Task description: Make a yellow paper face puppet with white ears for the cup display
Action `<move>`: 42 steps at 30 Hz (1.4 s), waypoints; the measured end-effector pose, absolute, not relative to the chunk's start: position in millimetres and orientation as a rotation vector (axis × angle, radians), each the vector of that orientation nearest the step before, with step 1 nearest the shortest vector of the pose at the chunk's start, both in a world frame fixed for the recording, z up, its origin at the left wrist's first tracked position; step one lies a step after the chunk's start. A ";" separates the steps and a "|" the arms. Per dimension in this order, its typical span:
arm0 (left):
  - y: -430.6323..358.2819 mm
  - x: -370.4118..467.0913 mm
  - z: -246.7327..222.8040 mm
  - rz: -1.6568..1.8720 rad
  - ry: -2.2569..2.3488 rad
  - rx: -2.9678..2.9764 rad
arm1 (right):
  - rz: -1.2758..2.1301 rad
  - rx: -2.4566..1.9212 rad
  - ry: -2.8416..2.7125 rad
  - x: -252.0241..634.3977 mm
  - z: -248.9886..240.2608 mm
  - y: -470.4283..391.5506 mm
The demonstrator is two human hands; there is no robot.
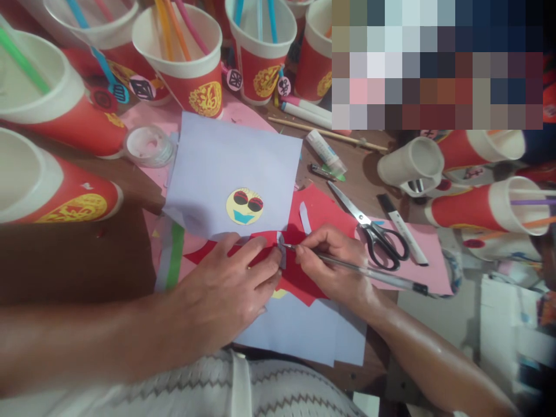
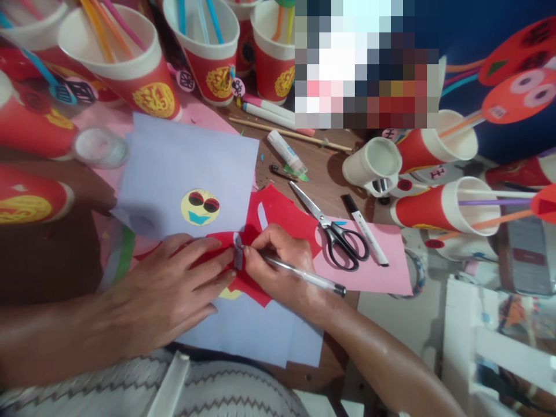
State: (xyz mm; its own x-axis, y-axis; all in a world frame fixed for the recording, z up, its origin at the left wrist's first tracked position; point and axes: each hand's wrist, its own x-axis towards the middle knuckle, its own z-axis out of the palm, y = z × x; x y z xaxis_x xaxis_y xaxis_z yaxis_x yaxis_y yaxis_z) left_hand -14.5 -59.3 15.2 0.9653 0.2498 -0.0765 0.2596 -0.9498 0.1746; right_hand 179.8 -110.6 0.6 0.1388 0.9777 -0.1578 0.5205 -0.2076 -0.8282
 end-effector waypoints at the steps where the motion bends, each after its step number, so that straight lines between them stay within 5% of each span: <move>1: -59.0 -14.6 15.4 -0.087 0.383 2.928 | 0.959 -1.812 -1.447 180.0 0.7 -110.9; 42: -59.6 -14.3 15.1 -0.045 0.449 2.896 | 1.010 -1.783 -1.482 181.7 5.2 -109.7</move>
State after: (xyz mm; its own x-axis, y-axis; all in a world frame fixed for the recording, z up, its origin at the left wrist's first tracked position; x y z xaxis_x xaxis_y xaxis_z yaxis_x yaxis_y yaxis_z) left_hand -14.3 -59.6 15.1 0.9532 0.2960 -0.0618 0.3024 -0.9314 0.2024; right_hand 181.7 -109.7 5.2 0.0853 0.9809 -0.1747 0.5216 -0.1933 -0.8310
